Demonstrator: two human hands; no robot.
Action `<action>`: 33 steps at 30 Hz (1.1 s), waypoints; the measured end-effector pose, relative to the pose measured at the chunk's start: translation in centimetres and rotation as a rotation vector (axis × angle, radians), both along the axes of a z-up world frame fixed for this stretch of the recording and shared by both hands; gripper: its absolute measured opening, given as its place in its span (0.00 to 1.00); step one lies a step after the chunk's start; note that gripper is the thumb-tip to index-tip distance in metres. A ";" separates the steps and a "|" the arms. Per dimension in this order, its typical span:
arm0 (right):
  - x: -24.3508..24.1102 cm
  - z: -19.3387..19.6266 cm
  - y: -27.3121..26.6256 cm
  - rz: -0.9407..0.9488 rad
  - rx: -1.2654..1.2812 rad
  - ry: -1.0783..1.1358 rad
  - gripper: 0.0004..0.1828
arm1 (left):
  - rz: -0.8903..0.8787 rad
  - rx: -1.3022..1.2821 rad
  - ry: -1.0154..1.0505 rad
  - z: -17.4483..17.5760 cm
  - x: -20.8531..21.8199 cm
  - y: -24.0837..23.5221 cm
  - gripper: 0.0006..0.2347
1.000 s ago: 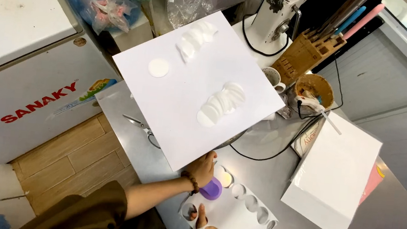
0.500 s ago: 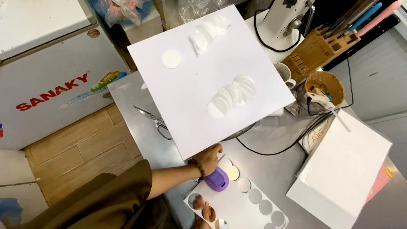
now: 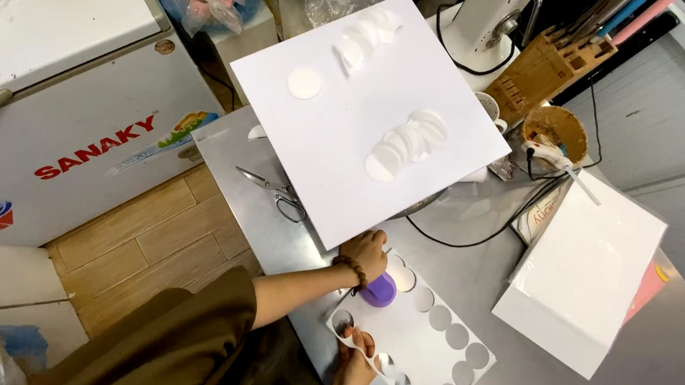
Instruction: The person uses a purple hand-held paper punch to cut circles from white paper sheets, then folds and shapes the cut circles into petal forms by hand. The person arranges the shaped petals in rows on a white board, building up a decorative flower design.
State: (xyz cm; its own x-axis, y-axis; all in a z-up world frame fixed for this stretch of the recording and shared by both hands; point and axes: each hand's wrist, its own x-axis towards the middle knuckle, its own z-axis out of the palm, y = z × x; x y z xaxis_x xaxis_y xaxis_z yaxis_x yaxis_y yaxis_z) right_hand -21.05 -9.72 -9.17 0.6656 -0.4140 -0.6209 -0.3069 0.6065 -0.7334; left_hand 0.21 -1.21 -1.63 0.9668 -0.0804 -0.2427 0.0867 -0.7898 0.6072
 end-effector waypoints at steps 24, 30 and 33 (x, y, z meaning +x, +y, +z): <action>5.5 2.4 -0.7 0.116 -0.260 -0.167 0.14 | -0.079 0.012 0.021 0.3 0.3 0.1 0.15; 5.9 4.3 -0.9 0.269 -0.440 -0.073 0.12 | -0.074 0.023 0.025 -0.6 0.2 0.2 0.11; 5.9 4.1 -0.9 0.326 -0.524 -0.051 0.16 | -0.074 -0.054 0.017 -1.8 0.3 0.9 0.09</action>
State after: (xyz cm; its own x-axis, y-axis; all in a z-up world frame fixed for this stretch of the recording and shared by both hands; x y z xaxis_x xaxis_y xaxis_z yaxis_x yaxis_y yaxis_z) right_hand -15.15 -10.62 -5.08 0.8328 -0.4256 -0.3540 -0.3721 0.0433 -0.9272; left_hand 0.48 -0.31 -3.42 0.9535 -0.1651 -0.2523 0.0397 -0.7607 0.6479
